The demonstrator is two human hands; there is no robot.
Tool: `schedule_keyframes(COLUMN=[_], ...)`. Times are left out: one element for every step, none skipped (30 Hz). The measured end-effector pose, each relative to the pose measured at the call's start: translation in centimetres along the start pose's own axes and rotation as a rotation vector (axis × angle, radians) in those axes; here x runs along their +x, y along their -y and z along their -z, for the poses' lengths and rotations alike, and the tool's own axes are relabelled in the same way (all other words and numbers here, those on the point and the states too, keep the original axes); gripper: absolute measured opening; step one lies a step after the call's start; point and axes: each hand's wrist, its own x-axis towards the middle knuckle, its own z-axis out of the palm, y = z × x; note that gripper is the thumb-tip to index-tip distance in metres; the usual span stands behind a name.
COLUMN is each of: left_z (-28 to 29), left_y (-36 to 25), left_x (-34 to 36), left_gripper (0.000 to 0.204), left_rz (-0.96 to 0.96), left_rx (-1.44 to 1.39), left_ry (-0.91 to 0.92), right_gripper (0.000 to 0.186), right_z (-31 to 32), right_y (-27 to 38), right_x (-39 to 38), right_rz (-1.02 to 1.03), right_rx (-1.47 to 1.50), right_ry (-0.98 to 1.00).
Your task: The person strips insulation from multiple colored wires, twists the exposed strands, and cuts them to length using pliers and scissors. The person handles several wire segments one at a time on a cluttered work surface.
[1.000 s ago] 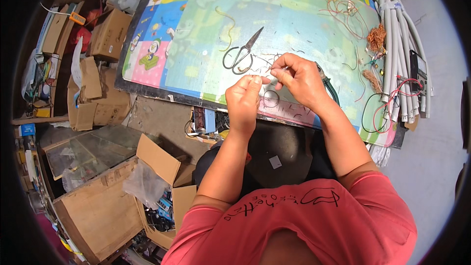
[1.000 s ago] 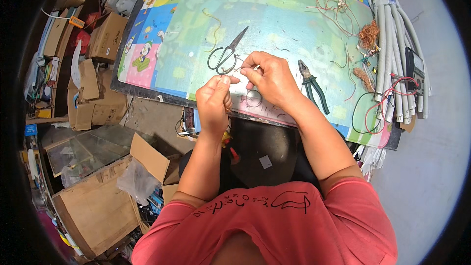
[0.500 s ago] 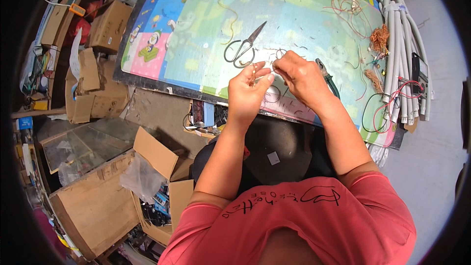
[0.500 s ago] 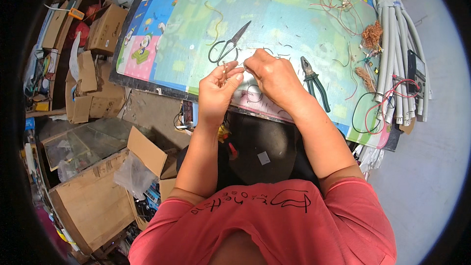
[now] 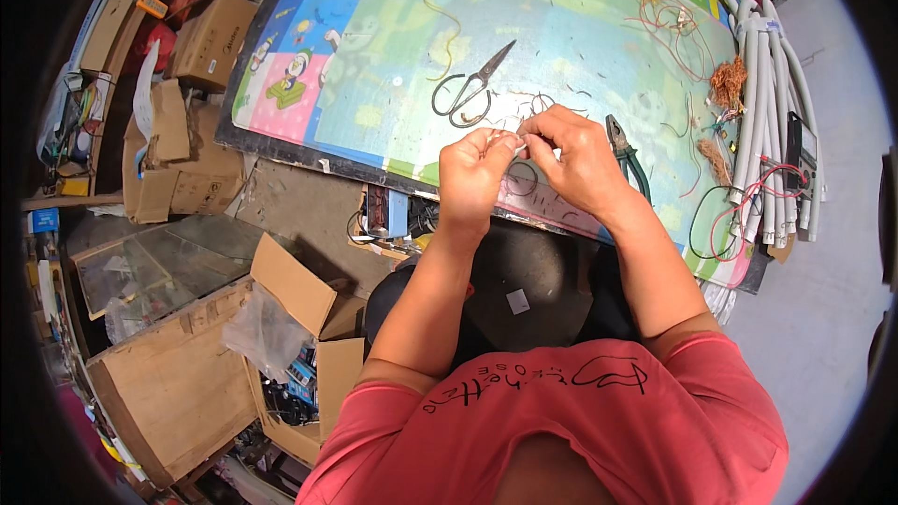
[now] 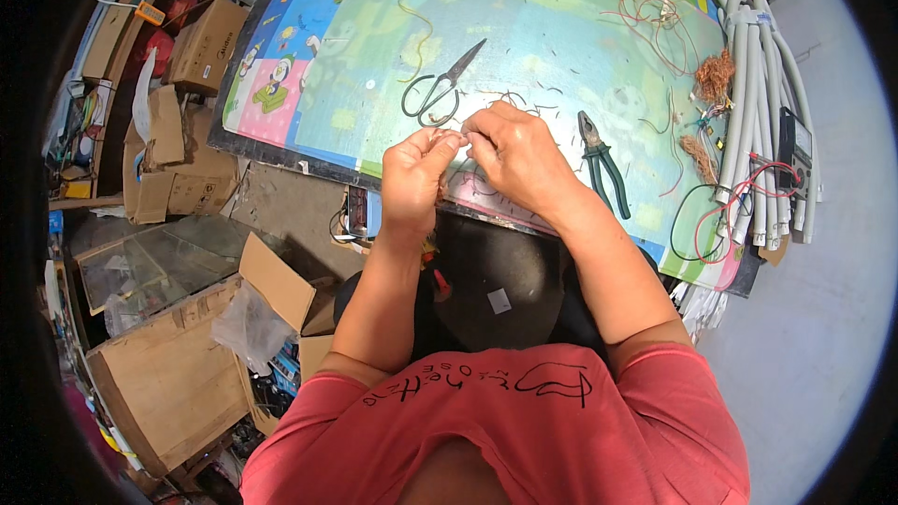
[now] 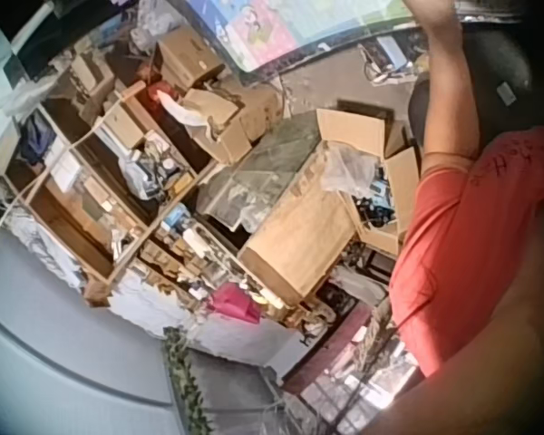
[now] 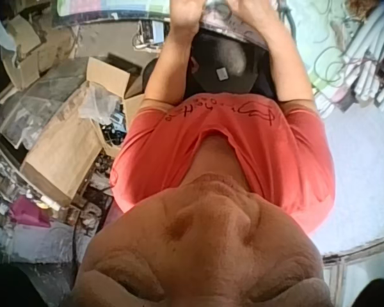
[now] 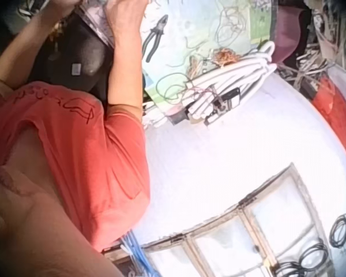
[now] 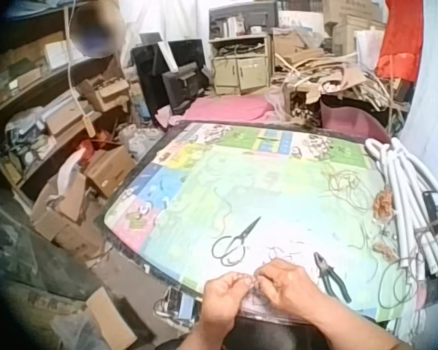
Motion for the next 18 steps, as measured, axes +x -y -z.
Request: schedule_keyframes(left_z=[-0.1,-0.2,-0.2,-0.3,-0.3,-0.3,-0.4,-0.5,-0.6,-0.6,-0.6,-0.7,-0.8,-0.9,-1.0,-1.1,-1.1,-1.1], left_y=[0.0,0.4,1.1,1.5,1.7,1.8,1.8,1.8,1.9,1.9,2.0,2.1,2.1,2.1,2.1,2.0,1.9,1.7], left_x=[-0.1,0.0,0.1,0.1,0.1,0.0,0.0,0.0,0.0,0.0,0.0,0.0,-0.1,-0.2,-0.4,-0.6,-0.6,-0.7], left_gripper=[0.011,0.011,0.011,0.012,0.012,0.012,0.012,0.012,0.012,0.012,0.012,0.011,0.011,0.011,0.011,0.011,0.011,0.011], left_rz=[0.002,-0.053,-0.107,-0.162,-0.165,-0.169,-0.173,-0.173,-0.174,-0.174,-0.173,-0.172,-0.171,-0.194,-0.217,-0.241,-0.238,-0.235], left_rx=[0.021,0.035,0.049,0.063,0.065,0.066,0.066,0.080,0.094,0.108,0.113,0.117,0.121,0.145,0.169,0.193,0.186,0.179], left_ry=[-0.020,-0.027,-0.034,-0.041,-0.042,-0.045,-0.043,-0.043,-0.044,-0.046,-0.045,-0.044,-0.044,-0.060,-0.076,-0.092,-0.084,-0.075], right_gripper=[0.007,0.008,0.008,0.008,0.008,0.009,0.009,0.009,0.009,0.008,0.008,0.007,0.007,0.006,0.006,0.006,0.007,0.007], right_z=[0.0,0.0,0.1,0.2,0.2,0.2,0.3,0.3,0.3,0.2,0.2,0.1,0.1,0.0,0.0,0.0,0.1,0.2], right_y=[0.1,0.2,0.3,0.4,0.5,0.5,0.4,0.2,0.0,-0.2,-0.2,-0.3,-0.3,-0.3,-0.2,0.0,0.4,0.6], right_x=[0.0,0.0,0.1,0.1,0.1,0.1,0.1,0.0,0.0,0.0,0.0,0.0,0.0,0.0,0.1,0.1,0.2,0.3], right_rz=[-0.025,-0.051,-0.076,-0.091,-0.106,-0.121,-0.110,-0.099,-0.087,-0.093,-0.098,-0.104,-0.110,-0.115,-0.120,-0.154,-0.187,-0.220], right_rx=[0.025,0.050,0.075,0.101,0.127,0.153,0.127,0.101,0.075,0.076,0.077,0.078,0.073,0.068,0.063,0.071,0.080,0.088], right_ry=[0.014,0.029,0.043,0.060,0.077,0.095,0.085,0.075,0.065,0.057,0.049,0.041,0.028,0.014,0.001,-0.004,-0.008,-0.013])
